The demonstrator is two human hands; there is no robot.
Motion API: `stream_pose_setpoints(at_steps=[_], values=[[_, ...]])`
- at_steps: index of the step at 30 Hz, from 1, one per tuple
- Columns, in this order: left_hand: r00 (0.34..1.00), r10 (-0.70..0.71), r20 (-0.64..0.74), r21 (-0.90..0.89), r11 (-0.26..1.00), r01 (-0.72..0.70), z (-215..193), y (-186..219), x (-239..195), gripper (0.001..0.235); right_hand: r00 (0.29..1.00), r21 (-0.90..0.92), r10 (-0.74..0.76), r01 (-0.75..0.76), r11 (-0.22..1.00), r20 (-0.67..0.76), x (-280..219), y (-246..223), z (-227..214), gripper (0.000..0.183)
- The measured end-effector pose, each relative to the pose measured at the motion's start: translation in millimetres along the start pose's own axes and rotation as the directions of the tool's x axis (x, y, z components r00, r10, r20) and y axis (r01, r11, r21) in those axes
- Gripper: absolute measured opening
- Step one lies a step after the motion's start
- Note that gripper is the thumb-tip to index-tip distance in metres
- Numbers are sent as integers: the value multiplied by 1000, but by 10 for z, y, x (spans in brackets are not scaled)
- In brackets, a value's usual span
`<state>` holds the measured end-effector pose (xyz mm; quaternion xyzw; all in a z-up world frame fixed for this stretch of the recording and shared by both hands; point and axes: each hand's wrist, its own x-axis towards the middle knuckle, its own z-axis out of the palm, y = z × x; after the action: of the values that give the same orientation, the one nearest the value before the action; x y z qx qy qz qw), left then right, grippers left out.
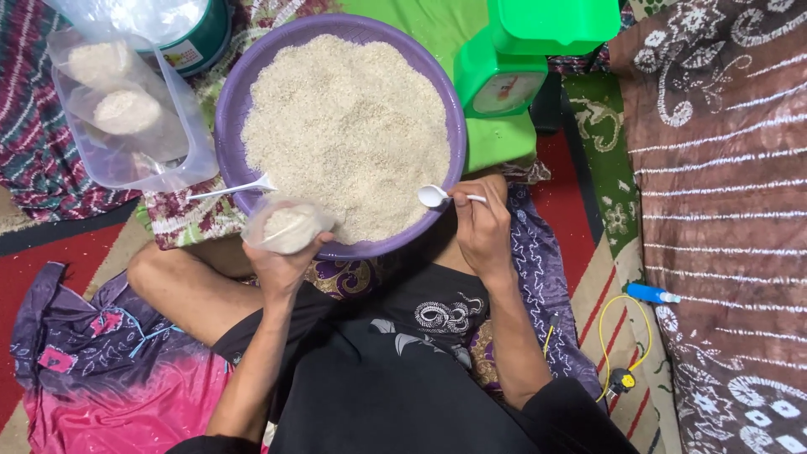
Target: Scooping rice from a large basin into small plastic bags using a spoon and tying them closed.
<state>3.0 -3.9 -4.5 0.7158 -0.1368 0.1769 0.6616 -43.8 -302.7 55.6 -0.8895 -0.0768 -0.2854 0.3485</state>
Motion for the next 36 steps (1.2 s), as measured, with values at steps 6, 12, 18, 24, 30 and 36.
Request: stream_pose_setpoints(at_steps=[6,12,18,24,30,36], values=[[994,-10,110,-67,998,17,94,78,-107,62,996,64,11,-17,998,89,-60,-95,286,21],[999,-36,16,-164,986,39,109,24,-55,69,1000,67,-2,2,998,-6,-15,-92,307,23],[997,-29,67,-26,999,31,99,-3,-95,66,997,156,-10,-2,988,76,-152,-15,530,13],[999,-41,9,13,999,40,141,95,-68,68,1000,143,5,-4,990,-6,-68,6,328,22],[999,9,-46,98,995,-5,146,156,14,74,997,173,-28,16,985,69,-112,64,391,20],[998,-27,53,69,997,23,148,71,-163,66,1000,122,-7,9,992,-17,-67,85,341,23]])
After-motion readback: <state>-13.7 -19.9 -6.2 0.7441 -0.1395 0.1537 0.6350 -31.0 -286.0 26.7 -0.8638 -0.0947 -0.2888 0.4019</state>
